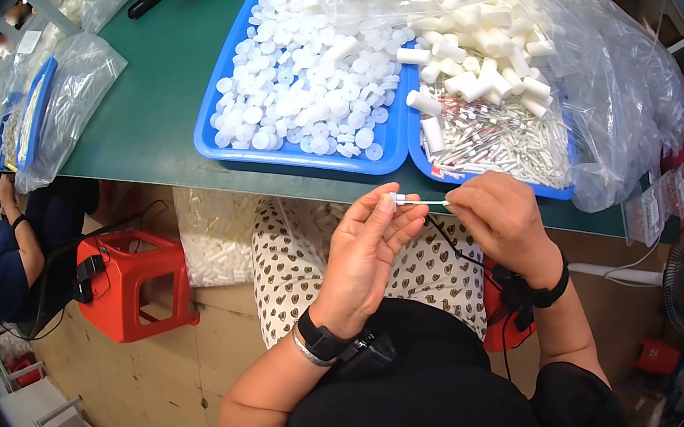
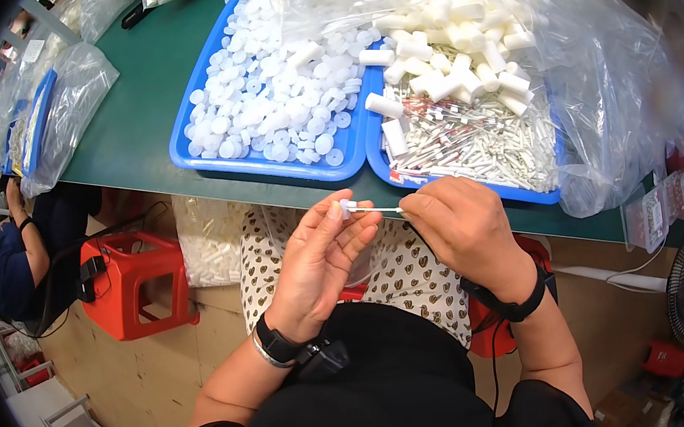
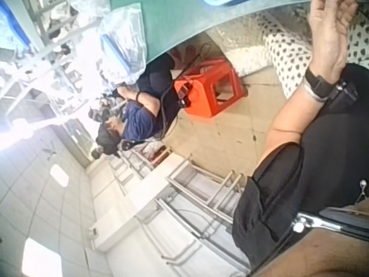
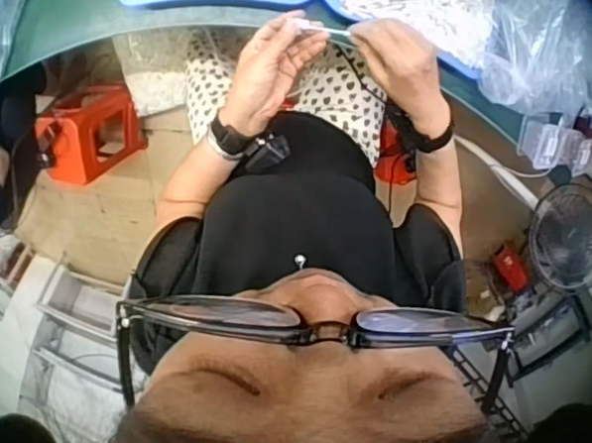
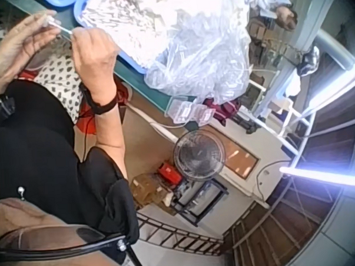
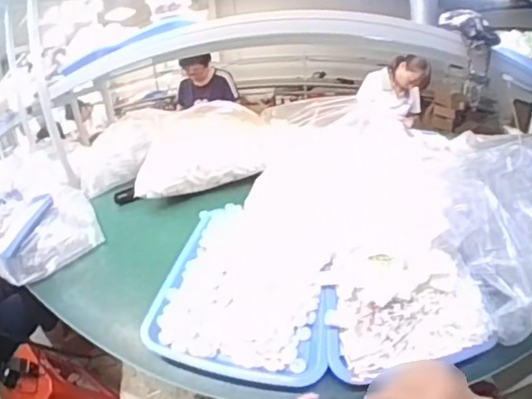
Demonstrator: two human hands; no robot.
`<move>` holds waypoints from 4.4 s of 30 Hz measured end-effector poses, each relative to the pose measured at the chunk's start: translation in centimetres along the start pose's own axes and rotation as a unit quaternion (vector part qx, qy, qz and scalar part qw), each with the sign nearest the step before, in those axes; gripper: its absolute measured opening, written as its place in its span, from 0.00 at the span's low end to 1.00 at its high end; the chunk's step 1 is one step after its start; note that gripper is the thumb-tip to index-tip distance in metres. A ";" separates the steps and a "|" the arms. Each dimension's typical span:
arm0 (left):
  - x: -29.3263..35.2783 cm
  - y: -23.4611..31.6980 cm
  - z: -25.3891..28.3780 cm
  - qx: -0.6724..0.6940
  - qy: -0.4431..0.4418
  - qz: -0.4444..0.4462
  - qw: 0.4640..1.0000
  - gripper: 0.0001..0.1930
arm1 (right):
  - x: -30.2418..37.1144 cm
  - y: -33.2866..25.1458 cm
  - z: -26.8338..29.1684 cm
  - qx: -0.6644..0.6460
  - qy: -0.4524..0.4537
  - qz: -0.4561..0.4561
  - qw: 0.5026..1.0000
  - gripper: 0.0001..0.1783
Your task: The person repeatedly picks up small white plastic caps and metal pins from blue trays on a green table. They insert the pins into the caps by hand and place the assembled units into a tray. The process is repetitive and involves handling small parts one at a time.
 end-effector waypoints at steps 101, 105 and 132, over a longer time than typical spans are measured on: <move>0.4 -0.4 0.0 -0.117 -0.046 -0.061 0.990 0.09 | 1.2 -2.7 -2.1 -0.142 -0.021 -0.105 0.984 0.18; 0.6 -0.7 0.3 -0.273 -0.024 -0.188 0.943 0.08 | 1.9 -2.4 -3.4 -0.186 -0.009 -0.165 0.969 0.16; 0.8 -1.5 2.0 0.118 -0.101 0.101 0.983 0.24 | 0.9 -3.2 -6.8 -0.077 -0.006 0.004 0.997 0.13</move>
Point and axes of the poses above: each hand's wrist, its own x-axis away from the middle knuckle, its own z-axis out of the back of the hand, y = z × x, the point moved 3 cm from there along -x, towards the middle knuckle, and after that the axes turned 1 degree about z, right-handed, at the moved point
